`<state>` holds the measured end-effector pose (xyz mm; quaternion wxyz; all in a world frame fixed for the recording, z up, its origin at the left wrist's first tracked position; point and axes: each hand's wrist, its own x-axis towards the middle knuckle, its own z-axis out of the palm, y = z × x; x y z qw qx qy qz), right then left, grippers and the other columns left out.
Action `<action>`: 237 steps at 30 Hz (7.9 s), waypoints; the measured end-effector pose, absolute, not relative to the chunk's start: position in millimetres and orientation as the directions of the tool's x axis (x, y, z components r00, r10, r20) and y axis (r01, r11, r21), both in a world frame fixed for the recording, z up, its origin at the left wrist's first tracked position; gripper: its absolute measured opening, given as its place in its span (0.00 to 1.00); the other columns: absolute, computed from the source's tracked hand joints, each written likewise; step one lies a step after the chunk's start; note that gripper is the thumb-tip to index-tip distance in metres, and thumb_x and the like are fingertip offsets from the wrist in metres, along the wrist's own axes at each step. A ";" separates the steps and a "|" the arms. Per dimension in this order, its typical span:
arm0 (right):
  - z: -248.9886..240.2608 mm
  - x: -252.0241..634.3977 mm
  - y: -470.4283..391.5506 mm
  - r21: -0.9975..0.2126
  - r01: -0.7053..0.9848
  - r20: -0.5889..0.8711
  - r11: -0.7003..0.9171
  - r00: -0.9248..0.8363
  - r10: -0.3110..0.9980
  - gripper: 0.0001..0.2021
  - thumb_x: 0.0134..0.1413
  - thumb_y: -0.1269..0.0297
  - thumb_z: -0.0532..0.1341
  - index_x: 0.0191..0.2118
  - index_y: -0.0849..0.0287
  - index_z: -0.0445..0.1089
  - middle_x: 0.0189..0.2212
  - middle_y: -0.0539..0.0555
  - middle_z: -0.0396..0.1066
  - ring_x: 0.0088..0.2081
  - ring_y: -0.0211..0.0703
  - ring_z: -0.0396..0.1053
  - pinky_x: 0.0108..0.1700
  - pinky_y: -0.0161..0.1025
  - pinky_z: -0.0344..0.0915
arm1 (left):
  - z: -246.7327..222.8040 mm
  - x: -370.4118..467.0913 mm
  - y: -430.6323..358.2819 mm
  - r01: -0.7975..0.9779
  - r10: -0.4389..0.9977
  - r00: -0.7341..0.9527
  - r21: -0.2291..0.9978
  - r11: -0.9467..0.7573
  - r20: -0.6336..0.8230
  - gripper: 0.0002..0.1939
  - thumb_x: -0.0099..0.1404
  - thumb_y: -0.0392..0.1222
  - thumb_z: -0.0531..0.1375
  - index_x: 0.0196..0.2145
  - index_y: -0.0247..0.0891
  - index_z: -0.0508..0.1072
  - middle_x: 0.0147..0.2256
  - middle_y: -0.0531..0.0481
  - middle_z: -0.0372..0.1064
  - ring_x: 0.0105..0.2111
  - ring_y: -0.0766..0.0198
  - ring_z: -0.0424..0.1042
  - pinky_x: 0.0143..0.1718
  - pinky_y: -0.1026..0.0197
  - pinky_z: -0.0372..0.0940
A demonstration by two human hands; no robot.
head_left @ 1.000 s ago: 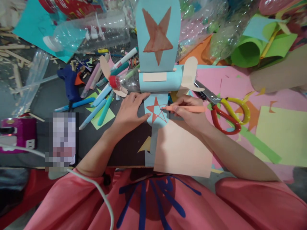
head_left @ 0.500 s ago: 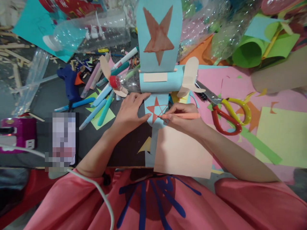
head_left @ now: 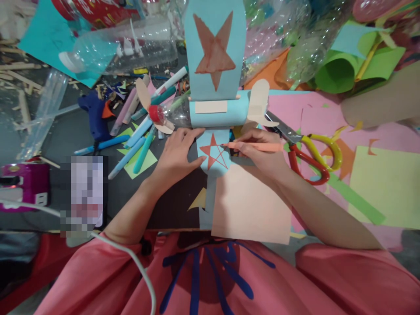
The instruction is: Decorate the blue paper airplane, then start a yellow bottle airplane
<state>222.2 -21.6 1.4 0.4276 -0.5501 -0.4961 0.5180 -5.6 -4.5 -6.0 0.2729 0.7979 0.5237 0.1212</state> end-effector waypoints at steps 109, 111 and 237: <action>1.1 220.3 -18.2 -0.968 0.202 -0.167 -0.150 -0.070 0.983 0.11 0.45 0.56 0.69 0.22 0.56 0.73 0.22 0.51 0.73 0.27 0.41 0.70 0.27 0.38 0.65 | -8.5 -5.7 -5.1 0.778 0.912 0.405 0.548 -0.307 -0.064 0.29 0.61 0.40 0.62 0.60 0.41 0.65 0.49 0.45 0.66 0.50 0.52 0.67 0.57 0.50 0.62; 2.0 220.0 -17.9 -0.965 0.208 -0.177 -0.159 -0.075 0.981 0.10 0.44 0.59 0.68 0.21 0.56 0.72 0.21 0.50 0.71 0.26 0.40 0.67 0.26 0.38 0.63 | -8.2 -5.5 -4.9 0.780 0.910 0.409 0.545 -0.308 -0.070 0.29 0.62 0.39 0.62 0.61 0.40 0.65 0.49 0.45 0.66 0.51 0.51 0.67 0.57 0.50 0.62; -2.7 220.7 -14.3 -0.989 0.078 -0.127 -0.129 0.034 0.991 0.05 0.41 0.70 0.62 0.19 0.56 0.69 0.20 0.48 0.73 0.28 0.40 0.76 0.28 0.35 0.70 | -11.7 -8.1 -4.6 0.757 0.906 0.423 0.560 -0.337 -0.027 0.29 0.62 0.40 0.63 0.61 0.39 0.65 0.50 0.44 0.66 0.52 0.49 0.67 0.58 0.48 0.63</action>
